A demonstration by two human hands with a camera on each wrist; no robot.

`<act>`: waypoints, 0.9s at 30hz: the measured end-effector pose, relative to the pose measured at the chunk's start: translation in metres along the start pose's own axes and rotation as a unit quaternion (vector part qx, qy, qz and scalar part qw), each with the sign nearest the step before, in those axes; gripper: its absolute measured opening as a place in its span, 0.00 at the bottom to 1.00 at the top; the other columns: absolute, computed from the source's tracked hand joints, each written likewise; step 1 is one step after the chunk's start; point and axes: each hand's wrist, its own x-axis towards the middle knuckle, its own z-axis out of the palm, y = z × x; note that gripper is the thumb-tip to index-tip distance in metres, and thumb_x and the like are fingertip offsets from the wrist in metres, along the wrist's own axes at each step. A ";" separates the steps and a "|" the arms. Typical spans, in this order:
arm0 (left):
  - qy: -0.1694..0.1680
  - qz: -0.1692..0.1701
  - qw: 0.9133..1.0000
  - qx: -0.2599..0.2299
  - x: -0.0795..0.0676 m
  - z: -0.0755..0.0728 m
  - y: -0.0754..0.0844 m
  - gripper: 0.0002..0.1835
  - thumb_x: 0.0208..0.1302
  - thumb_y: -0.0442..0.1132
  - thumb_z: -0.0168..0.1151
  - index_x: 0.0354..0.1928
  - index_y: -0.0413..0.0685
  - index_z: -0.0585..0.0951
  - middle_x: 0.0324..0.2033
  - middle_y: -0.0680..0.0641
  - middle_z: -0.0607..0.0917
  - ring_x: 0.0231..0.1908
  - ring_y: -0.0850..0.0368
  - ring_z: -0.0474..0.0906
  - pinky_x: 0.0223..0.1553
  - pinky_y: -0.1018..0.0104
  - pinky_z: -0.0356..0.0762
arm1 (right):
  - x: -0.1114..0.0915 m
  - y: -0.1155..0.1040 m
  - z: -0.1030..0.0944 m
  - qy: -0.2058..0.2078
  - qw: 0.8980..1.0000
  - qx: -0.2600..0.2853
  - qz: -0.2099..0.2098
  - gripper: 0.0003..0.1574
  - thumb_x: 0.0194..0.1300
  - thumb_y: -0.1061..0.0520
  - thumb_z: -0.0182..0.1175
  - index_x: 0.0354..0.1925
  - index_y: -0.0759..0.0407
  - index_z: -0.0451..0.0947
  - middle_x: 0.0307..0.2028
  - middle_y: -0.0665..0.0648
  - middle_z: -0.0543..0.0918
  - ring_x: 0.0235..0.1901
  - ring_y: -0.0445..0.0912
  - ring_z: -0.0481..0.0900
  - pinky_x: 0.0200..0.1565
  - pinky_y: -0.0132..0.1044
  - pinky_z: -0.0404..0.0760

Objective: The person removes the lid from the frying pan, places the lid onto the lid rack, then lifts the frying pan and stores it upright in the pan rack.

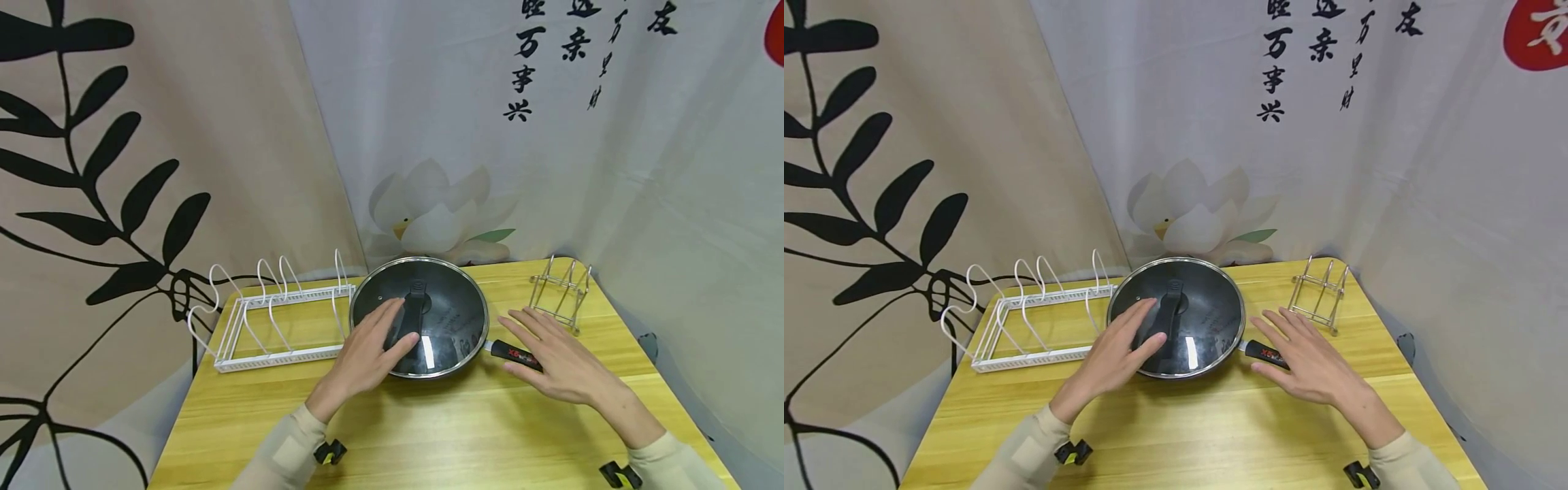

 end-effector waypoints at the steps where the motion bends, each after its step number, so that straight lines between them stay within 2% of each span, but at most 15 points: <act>1: 0.002 -0.008 1.000 -0.007 0.001 0.000 0.001 0.42 0.84 0.65 0.59 0.89 0.53 0.66 0.87 0.43 0.69 0.86 0.37 0.67 0.84 0.30 0.68 | 0.000 0.001 0.000 -0.002 1.000 0.000 0.002 0.50 0.79 0.34 0.68 0.88 0.45 0.64 0.83 0.62 0.73 0.84 0.70 0.67 0.82 0.69 0.65; 5: 0.007 -0.033 0.999 -0.023 0.006 0.001 0.003 0.42 0.84 0.66 0.58 0.89 0.53 0.67 0.86 0.43 0.69 0.86 0.37 0.67 0.85 0.32 0.66 | -0.001 0.003 -0.001 -0.009 1.000 -0.002 0.009 0.49 0.79 0.34 0.68 0.87 0.48 0.67 0.82 0.63 0.74 0.83 0.70 0.68 0.80 0.72 0.67; 12: 0.023 -0.047 0.998 -0.031 0.014 0.004 0.010 0.42 0.84 0.66 0.58 0.88 0.50 0.68 0.85 0.40 0.71 0.84 0.35 0.69 0.83 0.30 0.69 | -0.005 0.009 0.000 -0.012 1.000 -0.006 0.012 0.47 0.80 0.35 0.68 0.85 0.52 0.70 0.80 0.66 0.76 0.81 0.71 0.71 0.79 0.72 0.69; 18: 0.023 -0.066 0.996 -0.046 0.022 0.007 0.013 0.43 0.84 0.68 0.56 0.88 0.48 0.68 0.86 0.39 0.70 0.84 0.34 0.69 0.83 0.29 0.69 | -0.008 0.015 0.001 -0.015 1.000 0.011 0.013 0.43 0.81 0.37 0.67 0.82 0.56 0.74 0.77 0.68 0.79 0.77 0.71 0.76 0.76 0.73 0.74; 27: 0.021 -0.099 0.993 -0.067 0.031 0.010 0.017 0.44 0.84 0.68 0.56 0.88 0.49 0.67 0.86 0.38 0.69 0.85 0.30 0.65 0.84 0.24 0.63 | -0.010 0.021 0.001 -0.068 0.995 0.052 0.053 0.42 0.85 0.34 0.62 0.83 0.55 0.73 0.72 0.66 0.86 0.69 0.68 0.86 0.67 0.69 0.85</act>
